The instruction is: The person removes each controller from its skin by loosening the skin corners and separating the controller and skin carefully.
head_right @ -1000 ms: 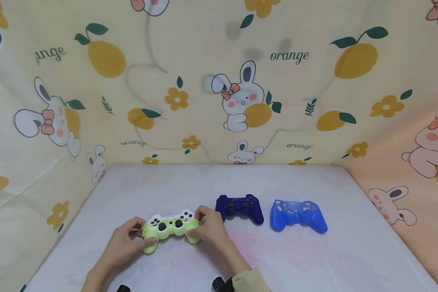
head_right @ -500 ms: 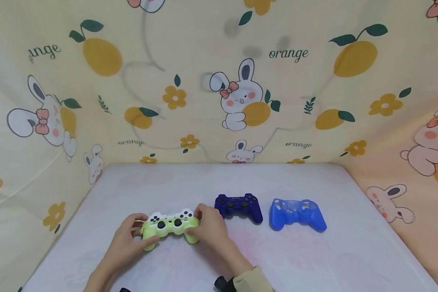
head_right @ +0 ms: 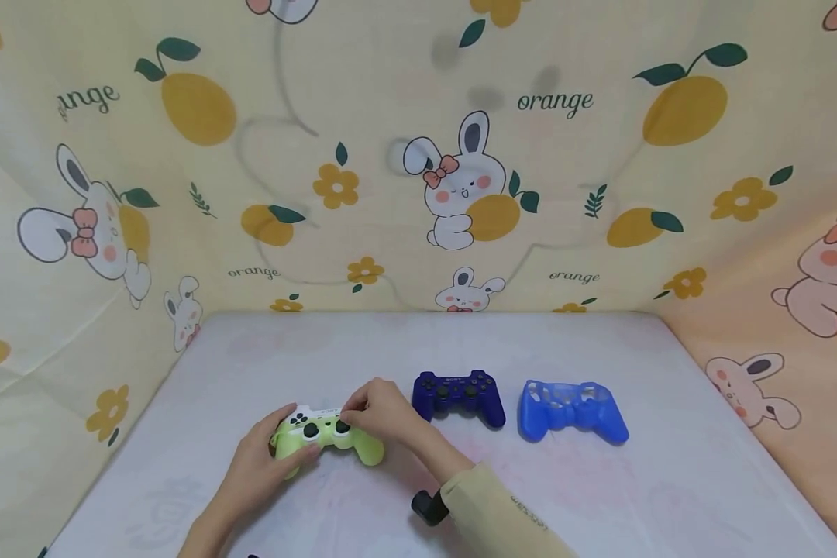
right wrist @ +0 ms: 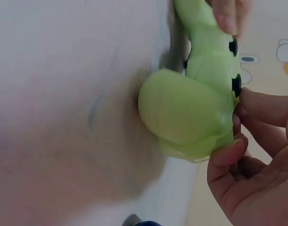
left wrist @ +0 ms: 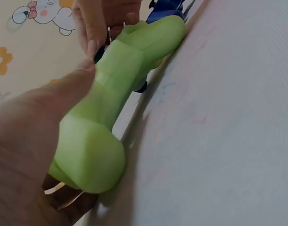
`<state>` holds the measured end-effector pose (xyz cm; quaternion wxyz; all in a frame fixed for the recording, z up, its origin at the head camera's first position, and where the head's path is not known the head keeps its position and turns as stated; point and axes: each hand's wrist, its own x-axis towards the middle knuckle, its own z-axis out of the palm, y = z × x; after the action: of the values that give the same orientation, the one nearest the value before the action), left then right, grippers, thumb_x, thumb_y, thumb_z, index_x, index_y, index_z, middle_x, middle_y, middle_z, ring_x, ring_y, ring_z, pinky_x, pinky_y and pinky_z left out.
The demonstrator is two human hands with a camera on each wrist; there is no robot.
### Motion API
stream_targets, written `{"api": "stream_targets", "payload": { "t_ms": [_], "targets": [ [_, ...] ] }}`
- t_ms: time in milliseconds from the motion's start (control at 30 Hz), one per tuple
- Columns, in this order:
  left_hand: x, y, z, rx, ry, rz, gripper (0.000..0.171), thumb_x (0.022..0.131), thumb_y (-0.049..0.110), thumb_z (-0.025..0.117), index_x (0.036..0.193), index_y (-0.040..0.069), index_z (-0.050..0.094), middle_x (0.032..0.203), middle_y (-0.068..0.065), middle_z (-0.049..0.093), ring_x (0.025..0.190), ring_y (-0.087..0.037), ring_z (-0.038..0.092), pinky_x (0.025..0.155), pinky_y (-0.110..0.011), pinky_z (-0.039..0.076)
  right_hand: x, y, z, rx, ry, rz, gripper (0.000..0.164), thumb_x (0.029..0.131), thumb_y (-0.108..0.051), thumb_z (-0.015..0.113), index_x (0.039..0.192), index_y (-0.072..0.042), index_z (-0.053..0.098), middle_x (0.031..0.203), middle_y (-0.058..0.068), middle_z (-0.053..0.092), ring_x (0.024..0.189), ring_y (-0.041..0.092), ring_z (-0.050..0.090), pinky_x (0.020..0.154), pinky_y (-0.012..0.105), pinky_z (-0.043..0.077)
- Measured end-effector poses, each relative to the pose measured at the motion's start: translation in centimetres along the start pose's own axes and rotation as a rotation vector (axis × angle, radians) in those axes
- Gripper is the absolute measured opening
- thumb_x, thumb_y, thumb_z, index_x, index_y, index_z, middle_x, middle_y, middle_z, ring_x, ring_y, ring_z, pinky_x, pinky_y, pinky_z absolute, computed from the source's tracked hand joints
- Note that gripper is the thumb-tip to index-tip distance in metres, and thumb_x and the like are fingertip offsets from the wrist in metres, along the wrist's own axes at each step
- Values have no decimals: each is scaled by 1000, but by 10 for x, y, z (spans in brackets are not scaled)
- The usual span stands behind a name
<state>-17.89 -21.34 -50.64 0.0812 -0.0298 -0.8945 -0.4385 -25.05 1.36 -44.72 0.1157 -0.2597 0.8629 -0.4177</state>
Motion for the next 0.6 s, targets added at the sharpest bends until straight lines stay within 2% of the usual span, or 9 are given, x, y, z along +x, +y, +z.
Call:
{"api": "stream_targets", "payload": {
  "t_ms": [167,300,433,600],
  "targets": [
    [0,1,2,-22,18,20,81,79,47,80,141,5,51,137,-14,53,127,-35,44,104,-54,32,6,1,-1,22,-31,-5,8,90,-11,73,83,-11,77,77,-10,67,66,7,51,58,23,42],
    [0,2,3,-28,34,27,80,79,48,80,140,5,52,137,-13,53,128,-35,44,104,-55,32,10,2,3,-19,-34,-18,12,91,-9,70,79,-10,73,72,-9,63,65,7,49,58,23,40],
    [2,1,6,-40,48,49,79,77,49,81,138,7,55,137,-10,54,129,-31,45,105,-51,32,11,-1,5,-58,-41,-19,14,91,-8,67,77,-8,70,68,-7,59,63,7,48,58,23,40],
    [3,1,6,-68,62,50,73,76,47,83,134,11,60,135,-7,56,128,-28,48,105,-48,34,12,-6,4,-62,-51,21,15,91,-8,66,77,-7,69,69,-6,59,65,9,49,59,24,40]
  ]
}}
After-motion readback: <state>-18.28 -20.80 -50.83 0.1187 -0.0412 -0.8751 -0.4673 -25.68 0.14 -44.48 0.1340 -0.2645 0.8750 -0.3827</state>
